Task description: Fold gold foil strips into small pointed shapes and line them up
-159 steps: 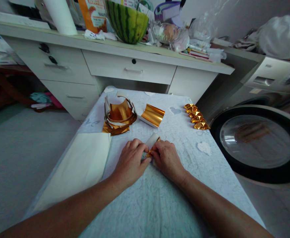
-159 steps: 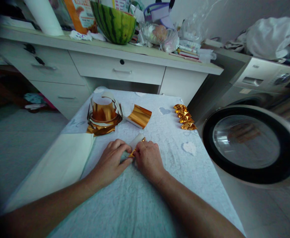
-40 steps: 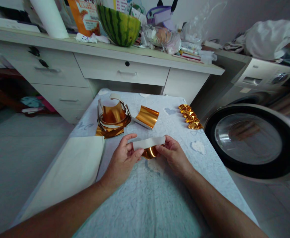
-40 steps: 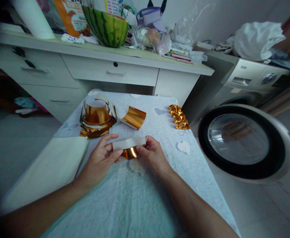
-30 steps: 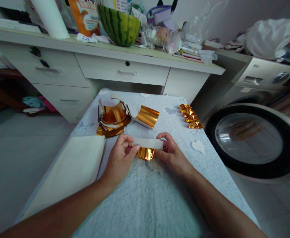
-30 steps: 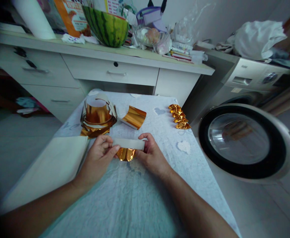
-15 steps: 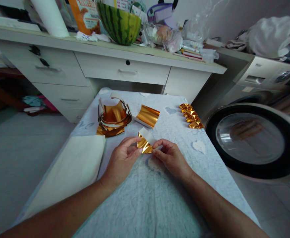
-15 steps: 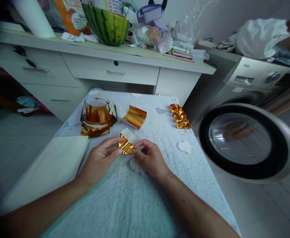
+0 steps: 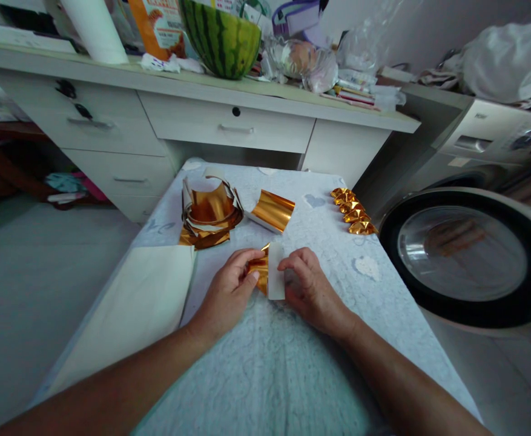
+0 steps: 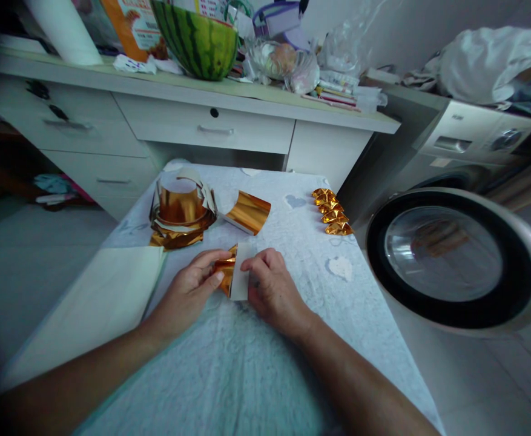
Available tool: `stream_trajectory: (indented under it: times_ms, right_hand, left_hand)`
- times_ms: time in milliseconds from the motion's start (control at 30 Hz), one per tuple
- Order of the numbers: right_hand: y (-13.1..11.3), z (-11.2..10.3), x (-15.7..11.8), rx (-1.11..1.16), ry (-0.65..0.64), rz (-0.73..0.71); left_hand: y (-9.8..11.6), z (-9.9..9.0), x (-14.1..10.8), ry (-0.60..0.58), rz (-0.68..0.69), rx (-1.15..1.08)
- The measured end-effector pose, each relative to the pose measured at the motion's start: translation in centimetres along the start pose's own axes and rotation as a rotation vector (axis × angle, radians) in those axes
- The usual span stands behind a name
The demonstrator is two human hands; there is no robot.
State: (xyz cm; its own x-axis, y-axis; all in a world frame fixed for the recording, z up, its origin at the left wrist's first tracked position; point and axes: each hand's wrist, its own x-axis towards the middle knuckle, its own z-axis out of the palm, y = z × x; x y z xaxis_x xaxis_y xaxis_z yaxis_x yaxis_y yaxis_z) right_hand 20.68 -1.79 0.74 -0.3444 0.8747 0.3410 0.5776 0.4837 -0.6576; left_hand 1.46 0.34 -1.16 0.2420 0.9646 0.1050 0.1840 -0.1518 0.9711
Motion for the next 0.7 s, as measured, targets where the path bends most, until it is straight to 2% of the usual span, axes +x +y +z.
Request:
stream_trajectory:
  times_ms: [167,300,433,533,600,700]
  right_hand:
    - [-0.20,-0.27,-0.08,-0.140,-0.120,-0.123]
    - [-0.15,-0.21,0.05,-0.146,-0.223,-0.174]
    - [0.29,0.13,0.22,-0.100,-0.258,-0.188]
    - [0.47,0.13,0.36,-0.043,-0.269,-0.209]
    - [0.40,-0.06,0.50,0.006,-0.282,-0.214]
    - [0.17,-0.34,0.70,0.077,-0.301,-0.193]
  left_hand:
    - [0.48,0.11,-0.10,-0.032,0.127,0.206]
    - [0.38,0.16,-0.05,-0.060,0.182,0.341]
    - [0.10,0.29,-0.05,-0.076,0.176,0.535]
    - [0.33,0.21,-0.07,-0.040,0.169,0.707]
    - [0.61,0.03,-0.02,-0.016,0.159,0.758]
    - [0.88,-0.34,0.12,-0.090,0.134,0.748]
